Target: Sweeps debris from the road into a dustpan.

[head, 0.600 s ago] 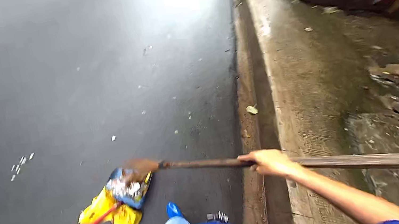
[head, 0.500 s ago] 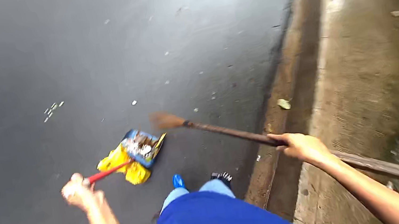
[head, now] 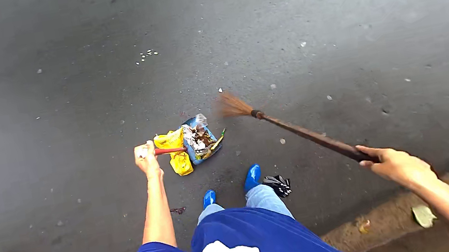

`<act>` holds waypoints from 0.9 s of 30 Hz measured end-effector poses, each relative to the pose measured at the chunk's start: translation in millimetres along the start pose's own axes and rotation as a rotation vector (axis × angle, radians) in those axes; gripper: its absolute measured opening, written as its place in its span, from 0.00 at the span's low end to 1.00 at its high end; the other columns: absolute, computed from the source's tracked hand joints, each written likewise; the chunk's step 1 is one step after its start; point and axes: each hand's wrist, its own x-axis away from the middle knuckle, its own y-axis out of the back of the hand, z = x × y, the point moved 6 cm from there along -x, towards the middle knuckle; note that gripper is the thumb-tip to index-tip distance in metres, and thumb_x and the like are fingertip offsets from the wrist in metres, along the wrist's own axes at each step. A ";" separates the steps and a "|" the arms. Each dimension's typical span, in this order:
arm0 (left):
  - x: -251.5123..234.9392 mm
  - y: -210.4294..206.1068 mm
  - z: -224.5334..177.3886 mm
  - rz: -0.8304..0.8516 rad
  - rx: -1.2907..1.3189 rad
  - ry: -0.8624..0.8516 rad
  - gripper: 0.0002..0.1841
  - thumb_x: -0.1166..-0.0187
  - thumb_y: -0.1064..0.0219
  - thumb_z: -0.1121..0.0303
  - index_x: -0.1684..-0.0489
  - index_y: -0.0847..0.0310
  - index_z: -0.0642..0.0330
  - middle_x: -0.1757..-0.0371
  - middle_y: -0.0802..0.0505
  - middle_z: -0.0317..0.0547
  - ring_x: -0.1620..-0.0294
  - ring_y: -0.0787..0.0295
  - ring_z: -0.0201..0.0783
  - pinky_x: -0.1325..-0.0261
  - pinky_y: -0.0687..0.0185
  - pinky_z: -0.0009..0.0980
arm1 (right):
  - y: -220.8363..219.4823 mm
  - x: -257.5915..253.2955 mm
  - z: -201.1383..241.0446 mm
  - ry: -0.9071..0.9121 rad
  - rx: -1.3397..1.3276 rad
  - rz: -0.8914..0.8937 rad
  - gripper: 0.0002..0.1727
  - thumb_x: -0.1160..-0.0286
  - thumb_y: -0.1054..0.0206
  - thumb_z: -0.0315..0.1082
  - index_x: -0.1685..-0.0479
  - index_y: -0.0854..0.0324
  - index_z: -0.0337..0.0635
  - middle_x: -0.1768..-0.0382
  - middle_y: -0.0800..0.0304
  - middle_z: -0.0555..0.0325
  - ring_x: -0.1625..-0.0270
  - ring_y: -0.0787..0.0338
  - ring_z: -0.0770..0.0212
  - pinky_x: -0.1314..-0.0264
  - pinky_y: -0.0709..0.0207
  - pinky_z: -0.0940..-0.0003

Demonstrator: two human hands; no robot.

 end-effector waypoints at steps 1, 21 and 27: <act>-1.3 -10.6 -2.1 -0.011 -0.011 -0.018 0.09 0.18 0.31 0.66 0.54 0.21 0.62 0.58 0.14 0.42 0.61 0.18 0.31 0.55 0.18 0.32 | 20.9 -21.0 18.0 0.026 0.033 -0.030 0.28 0.14 0.35 0.37 0.14 0.26 0.56 0.35 0.14 0.23 0.34 0.17 0.17 0.37 0.34 0.14; -1.8 -33.9 -6.4 -0.023 -0.005 -0.070 0.07 0.21 0.30 0.70 0.56 0.21 0.63 0.58 0.12 0.42 0.58 0.15 0.29 0.53 0.17 0.30 | 9.5 -97.2 156.8 0.218 0.361 0.054 0.31 0.15 0.40 0.31 0.10 0.35 0.45 0.25 0.21 0.27 0.33 0.16 0.20 0.38 0.27 0.19; -17.7 18.9 -4.5 0.106 -0.042 -0.082 0.08 0.23 0.28 0.69 0.59 0.22 0.61 0.63 0.13 0.37 0.62 0.14 0.28 0.54 0.14 0.30 | 19.9 -52.0 111.4 0.281 0.450 0.055 0.34 0.18 0.36 0.32 0.10 0.32 0.62 0.29 0.16 0.32 0.39 0.13 0.21 0.46 0.27 0.17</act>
